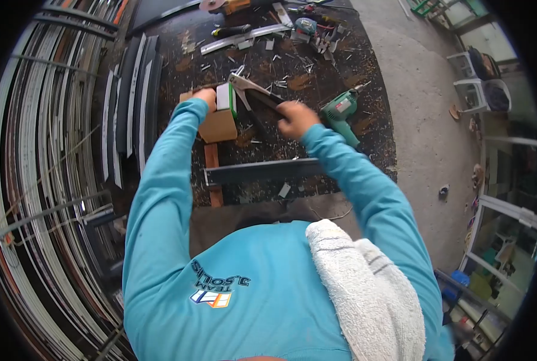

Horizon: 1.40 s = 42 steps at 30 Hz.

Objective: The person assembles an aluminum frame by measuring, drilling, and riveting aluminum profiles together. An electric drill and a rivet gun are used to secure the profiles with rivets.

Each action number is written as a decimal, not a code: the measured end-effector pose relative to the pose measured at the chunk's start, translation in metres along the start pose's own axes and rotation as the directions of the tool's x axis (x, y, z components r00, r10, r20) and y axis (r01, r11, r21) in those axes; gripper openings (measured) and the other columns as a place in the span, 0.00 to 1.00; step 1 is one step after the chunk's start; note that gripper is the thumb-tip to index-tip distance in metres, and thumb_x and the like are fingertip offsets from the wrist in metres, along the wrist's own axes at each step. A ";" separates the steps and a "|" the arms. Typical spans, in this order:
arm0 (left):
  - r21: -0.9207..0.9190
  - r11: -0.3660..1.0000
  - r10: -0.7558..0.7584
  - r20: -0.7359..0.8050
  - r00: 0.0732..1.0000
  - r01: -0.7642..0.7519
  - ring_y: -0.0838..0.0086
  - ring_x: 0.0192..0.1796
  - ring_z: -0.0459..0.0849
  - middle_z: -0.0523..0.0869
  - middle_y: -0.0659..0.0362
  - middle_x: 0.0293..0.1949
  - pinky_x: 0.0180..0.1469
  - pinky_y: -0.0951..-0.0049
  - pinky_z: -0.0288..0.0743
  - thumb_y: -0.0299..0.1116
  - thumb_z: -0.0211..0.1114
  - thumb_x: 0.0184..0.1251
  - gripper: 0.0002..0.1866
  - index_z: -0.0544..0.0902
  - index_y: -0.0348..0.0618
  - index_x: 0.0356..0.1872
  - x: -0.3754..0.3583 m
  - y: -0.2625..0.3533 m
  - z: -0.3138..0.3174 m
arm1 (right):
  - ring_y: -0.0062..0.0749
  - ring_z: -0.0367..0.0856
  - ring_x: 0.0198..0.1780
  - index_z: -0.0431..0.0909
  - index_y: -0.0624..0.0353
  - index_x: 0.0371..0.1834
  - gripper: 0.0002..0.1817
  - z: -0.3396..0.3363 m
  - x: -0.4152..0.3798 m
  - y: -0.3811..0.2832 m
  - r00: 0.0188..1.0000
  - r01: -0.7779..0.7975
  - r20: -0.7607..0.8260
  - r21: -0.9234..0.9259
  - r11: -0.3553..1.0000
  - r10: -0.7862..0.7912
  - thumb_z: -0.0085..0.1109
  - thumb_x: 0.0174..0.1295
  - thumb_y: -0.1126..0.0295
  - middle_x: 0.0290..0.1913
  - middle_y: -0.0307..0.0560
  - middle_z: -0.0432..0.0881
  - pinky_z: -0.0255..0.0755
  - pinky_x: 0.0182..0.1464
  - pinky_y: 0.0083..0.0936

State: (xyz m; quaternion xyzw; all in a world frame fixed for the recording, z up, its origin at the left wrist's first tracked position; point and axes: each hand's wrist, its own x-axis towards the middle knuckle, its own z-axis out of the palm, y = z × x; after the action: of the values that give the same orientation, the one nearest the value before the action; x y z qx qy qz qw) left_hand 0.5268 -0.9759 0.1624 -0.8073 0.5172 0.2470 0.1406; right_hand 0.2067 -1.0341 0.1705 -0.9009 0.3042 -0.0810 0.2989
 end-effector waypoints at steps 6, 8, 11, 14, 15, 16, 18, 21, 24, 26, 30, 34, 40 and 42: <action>0.175 0.984 -0.039 0.050 0.998 0.030 0.57 0.64 0.77 0.77 0.50 0.64 0.64 0.59 0.73 0.36 0.56 0.70 0.21 0.78 0.48 0.63 0.042 0.003 0.028 | 0.55 0.79 0.52 0.65 0.58 0.58 0.30 0.085 0.065 -0.050 0.961 -0.224 0.128 -0.156 0.962 0.245 0.64 0.52 0.65 0.49 0.60 0.76 0.74 0.55 0.45; 0.124 0.992 -0.028 0.121 0.992 0.013 0.56 0.64 0.77 0.76 0.51 0.65 0.64 0.58 0.74 0.36 0.55 0.71 0.21 0.77 0.48 0.63 0.026 0.004 0.009 | 0.57 0.78 0.52 0.65 0.57 0.56 0.28 0.090 0.075 -0.047 0.952 -0.258 0.133 -0.123 0.958 0.274 0.64 0.51 0.65 0.49 0.60 0.76 0.74 0.55 0.46; 0.159 0.987 -0.015 0.132 0.991 -0.006 0.56 0.64 0.77 0.77 0.50 0.64 0.63 0.59 0.74 0.35 0.51 0.73 0.20 0.77 0.48 0.63 0.028 -0.007 0.012 | 0.61 0.77 0.51 0.68 0.59 0.50 0.25 0.085 0.089 -0.032 0.962 -0.274 0.017 0.031 0.961 0.274 0.65 0.49 0.64 0.46 0.60 0.76 0.73 0.55 0.45; 0.079 0.997 -0.013 0.081 0.997 0.007 0.55 0.64 0.77 0.77 0.49 0.63 0.64 0.59 0.73 0.35 0.51 0.73 0.19 0.78 0.48 0.62 0.031 -0.009 0.014 | 0.45 0.84 0.38 0.77 0.61 0.46 0.22 0.044 0.115 -0.021 0.915 -0.386 0.085 0.474 0.791 0.395 0.64 0.48 0.63 0.40 0.53 0.82 0.79 0.44 0.36; 0.102 0.994 0.027 0.061 0.998 -0.033 0.55 0.62 0.79 0.79 0.49 0.61 0.62 0.58 0.75 0.34 0.51 0.72 0.19 0.80 0.48 0.60 0.038 -0.013 0.020 | 0.39 0.83 0.35 0.78 0.62 0.45 0.21 0.030 0.121 -0.013 0.909 -0.388 0.084 0.529 0.754 0.409 0.64 0.48 0.64 0.37 0.50 0.82 0.79 0.41 0.33; 0.096 0.995 0.024 0.038 0.999 -0.027 0.55 0.60 0.80 0.81 0.50 0.59 0.60 0.57 0.76 0.32 0.51 0.71 0.18 0.82 0.47 0.57 0.040 -0.014 0.023 | 0.33 0.82 0.33 0.79 0.63 0.44 0.19 0.019 0.126 -0.008 0.905 -0.384 0.082 0.582 0.717 0.418 0.64 0.48 0.66 0.34 0.47 0.83 0.79 0.38 0.31; 0.068 0.998 0.014 0.000 1.000 -0.014 0.55 0.58 0.82 0.82 0.50 0.58 0.59 0.57 0.77 0.32 0.52 0.70 0.17 0.84 0.47 0.53 0.037 -0.014 0.022 | 0.28 0.81 0.34 0.77 0.63 0.44 0.18 -0.037 0.101 -0.040 0.908 -0.304 0.003 0.693 0.654 0.419 0.62 0.49 0.70 0.34 0.45 0.81 0.78 0.36 0.27; 0.104 0.988 0.120 -0.055 0.991 -0.113 0.57 0.56 0.84 0.86 0.51 0.52 0.57 0.59 0.78 0.35 0.50 0.70 0.17 0.87 0.46 0.47 0.047 -0.023 0.035 | 0.23 0.80 0.33 0.71 0.63 0.51 0.21 -0.076 0.053 -0.045 0.950 0.101 -0.261 0.777 0.621 0.172 0.59 0.51 0.77 0.33 0.43 0.80 0.78 0.37 0.22; 0.003 1.000 -0.003 -0.012 1.000 0.003 0.54 0.60 0.80 0.82 0.47 0.57 0.61 0.58 0.75 0.33 0.53 0.69 0.16 0.85 0.45 0.52 0.055 -0.019 0.030 | 0.21 0.80 0.33 0.66 0.61 0.55 0.22 -0.119 0.021 -0.077 0.862 0.311 -0.478 0.762 0.569 0.168 0.61 0.57 0.80 0.34 0.41 0.80 0.77 0.40 0.21; 0.062 0.994 0.084 0.051 0.995 -0.087 0.53 0.61 0.79 0.81 0.45 0.57 0.63 0.59 0.74 0.30 0.57 0.66 0.16 0.84 0.42 0.53 0.045 -0.015 0.006 | 0.19 0.79 0.36 0.73 0.62 0.54 0.19 -0.138 0.000 -0.081 0.831 0.237 -0.492 0.736 0.634 0.261 0.63 0.60 0.78 0.34 0.39 0.81 0.75 0.41 0.19; 0.115 0.983 0.140 0.031 0.990 -0.143 0.53 0.59 0.81 0.83 0.44 0.54 0.61 0.59 0.75 0.30 0.60 0.61 0.17 0.84 0.39 0.51 0.032 0.002 -0.021 | 0.17 0.76 0.37 0.82 0.63 0.49 0.14 -0.143 -0.049 -0.089 0.776 0.169 -0.556 0.640 0.750 0.299 0.66 0.59 0.76 0.39 0.37 0.83 0.72 0.41 0.20; 0.293 0.943 0.100 0.204 0.974 -0.158 0.51 0.61 0.78 0.81 0.43 0.57 0.63 0.58 0.74 0.30 0.59 0.62 0.19 0.82 0.37 0.53 0.026 0.013 -0.037 | 0.19 0.78 0.41 0.83 0.63 0.45 0.11 -0.152 -0.111 -0.086 0.919 -0.003 -0.296 0.656 0.754 0.261 0.67 0.58 0.75 0.44 0.41 0.85 0.73 0.44 0.22; 0.240 0.970 -0.009 -0.069 0.998 0.026 0.53 0.58 0.82 0.83 0.45 0.54 0.60 0.58 0.76 0.34 0.60 0.60 0.18 0.85 0.37 0.48 -0.040 0.032 -0.074 | 0.24 0.81 0.47 0.83 0.63 0.45 0.12 -0.161 -0.172 -0.067 0.971 0.112 -0.224 0.732 0.672 0.083 0.67 0.56 0.78 0.47 0.45 0.85 0.75 0.51 0.27; 0.086 0.995 0.064 -0.237 0.969 -0.045 0.52 0.51 0.85 0.86 0.45 0.48 0.54 0.55 0.78 0.35 0.61 0.57 0.15 0.88 0.37 0.38 -0.055 0.035 -0.081 | 0.25 0.81 0.47 0.83 0.63 0.46 0.13 -0.167 -0.188 -0.062 0.969 0.149 -0.243 0.743 0.652 0.055 0.67 0.56 0.78 0.47 0.46 0.85 0.75 0.52 0.28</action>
State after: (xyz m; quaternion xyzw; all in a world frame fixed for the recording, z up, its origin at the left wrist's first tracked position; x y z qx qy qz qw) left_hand 0.4974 -0.9878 0.2610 -0.8103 0.5619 0.1307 0.1026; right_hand 0.0319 -0.9639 0.3491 -0.6848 0.2535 -0.3179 0.6047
